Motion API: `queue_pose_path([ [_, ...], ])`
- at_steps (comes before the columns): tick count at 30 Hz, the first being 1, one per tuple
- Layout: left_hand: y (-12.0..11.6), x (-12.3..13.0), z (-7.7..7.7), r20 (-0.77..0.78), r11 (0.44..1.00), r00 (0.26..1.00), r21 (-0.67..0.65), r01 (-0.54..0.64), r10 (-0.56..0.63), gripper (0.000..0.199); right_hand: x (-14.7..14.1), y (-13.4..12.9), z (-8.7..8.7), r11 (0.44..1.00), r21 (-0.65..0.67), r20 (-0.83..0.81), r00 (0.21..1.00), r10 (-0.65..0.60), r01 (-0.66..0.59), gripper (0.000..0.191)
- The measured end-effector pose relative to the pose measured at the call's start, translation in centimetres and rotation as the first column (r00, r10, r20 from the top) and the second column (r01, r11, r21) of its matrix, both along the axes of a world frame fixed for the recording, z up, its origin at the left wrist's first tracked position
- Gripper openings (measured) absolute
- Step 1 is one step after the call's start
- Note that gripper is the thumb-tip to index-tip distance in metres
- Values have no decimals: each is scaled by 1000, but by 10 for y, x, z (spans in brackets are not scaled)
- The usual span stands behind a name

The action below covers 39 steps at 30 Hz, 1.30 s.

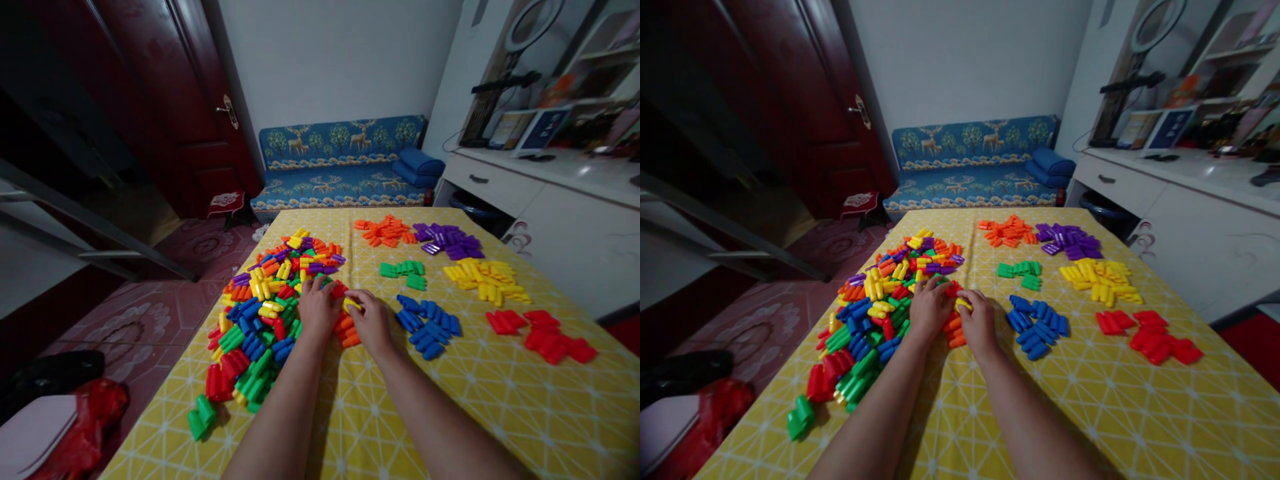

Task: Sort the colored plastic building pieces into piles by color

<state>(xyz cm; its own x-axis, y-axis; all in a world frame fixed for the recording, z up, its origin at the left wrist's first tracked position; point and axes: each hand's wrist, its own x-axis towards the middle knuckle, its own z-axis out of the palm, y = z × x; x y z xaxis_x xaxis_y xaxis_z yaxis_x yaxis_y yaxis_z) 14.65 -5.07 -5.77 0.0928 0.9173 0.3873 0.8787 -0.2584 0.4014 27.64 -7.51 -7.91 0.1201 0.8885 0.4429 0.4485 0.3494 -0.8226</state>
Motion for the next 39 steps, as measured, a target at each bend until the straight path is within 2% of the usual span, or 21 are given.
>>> queue_pose_path([
  [3, 1, -1, -1, -2, 1000, 1000, 4, -14, 14, 28, 16, -2, 17, 991, 127, 27, 999, -42, 38, 21],
  [5, 2, -2, -2, -3, 1000, 1000, 10, -20, 20, 28, 44, 1, 28, 967, 207, 38, 987, -157, 146, 20],
  [7, 3, -2, -3, -5, 1000, 1000, 10, -26, 26, 27, 87, 7, 34, 919, 243, 54, 941, -333, 311, 21],
  [9, 3, -2, -4, -7, 1000, 1000, 5, -30, 30, 27, 139, 14, 32, 862, 229, 124, 865, -486, 452, 21],
  [10, 3, -2, -4, -7, 999, 999, 3, -32, 32, 27, 163, 18, 29, 849, 205, 191, 830, -523, 488, 21],
  [13, 3, -1, -4, -12, 999, 999, -5, -39, 39, 28, 216, 22, 15, 853, 82, 368, 780, -506, 515, 16],
  [15, 3, -1, -4, -20, 999, 999, -11, -37, 37, 29, 226, 19, 8, 860, 118, 413, 763, -497, 496, 17],
  [18, 4, -2, -6, -18, 998, 998, -7, -54, 54, 28, 211, 11, 5, 871, 217, 428, 759, -491, 442, 22],
  [22, 4, -1, -5, 11, 993, 993, -4, -117, 117, 26, 173, 4, 17, 879, 168, 500, 730, -466, 447, 23],
  [24, 3, 0, -2, 31, 989, 989, -11, -147, 147, 26, 148, 2, 26, 899, 191, 459, 773, -437, 394, 23],
  [26, 3, 0, 0, 61, 985, 983, -16, -172, 173, 28, 115, 0, 33, 948, 182, 373, 873, -314, 263, 22],
  [29, 4, -2, 3, 161, 983, 970, 1, -185, 182, 30, 57, -5, 31, 999, 45, 197, 980, -15, 6, 25],
  [31, 5, -3, 3, 271, 988, 953, 44, -151, 133, 30, 23, -11, 23, 997, -29, 62, 995, 73, -72, 36],
  [34, 7, -5, 1, 417, 991, 909, 127, -34, -23, 30, -6, -20, 7, 994, -64, -86, 993, 85, -90, 53],
  [37, 7, -3, -1, 483, 980, 856, 159, 120, -183, 29, -10, -24, -1, 989, -89, -158, 982, 100, -115, 59],
  [39, 6, -1, -1, 498, 961, 822, 146, 234, -276, 26, -4, -24, 0, 990, -101, -197, 978, 74, -95, 56],
])
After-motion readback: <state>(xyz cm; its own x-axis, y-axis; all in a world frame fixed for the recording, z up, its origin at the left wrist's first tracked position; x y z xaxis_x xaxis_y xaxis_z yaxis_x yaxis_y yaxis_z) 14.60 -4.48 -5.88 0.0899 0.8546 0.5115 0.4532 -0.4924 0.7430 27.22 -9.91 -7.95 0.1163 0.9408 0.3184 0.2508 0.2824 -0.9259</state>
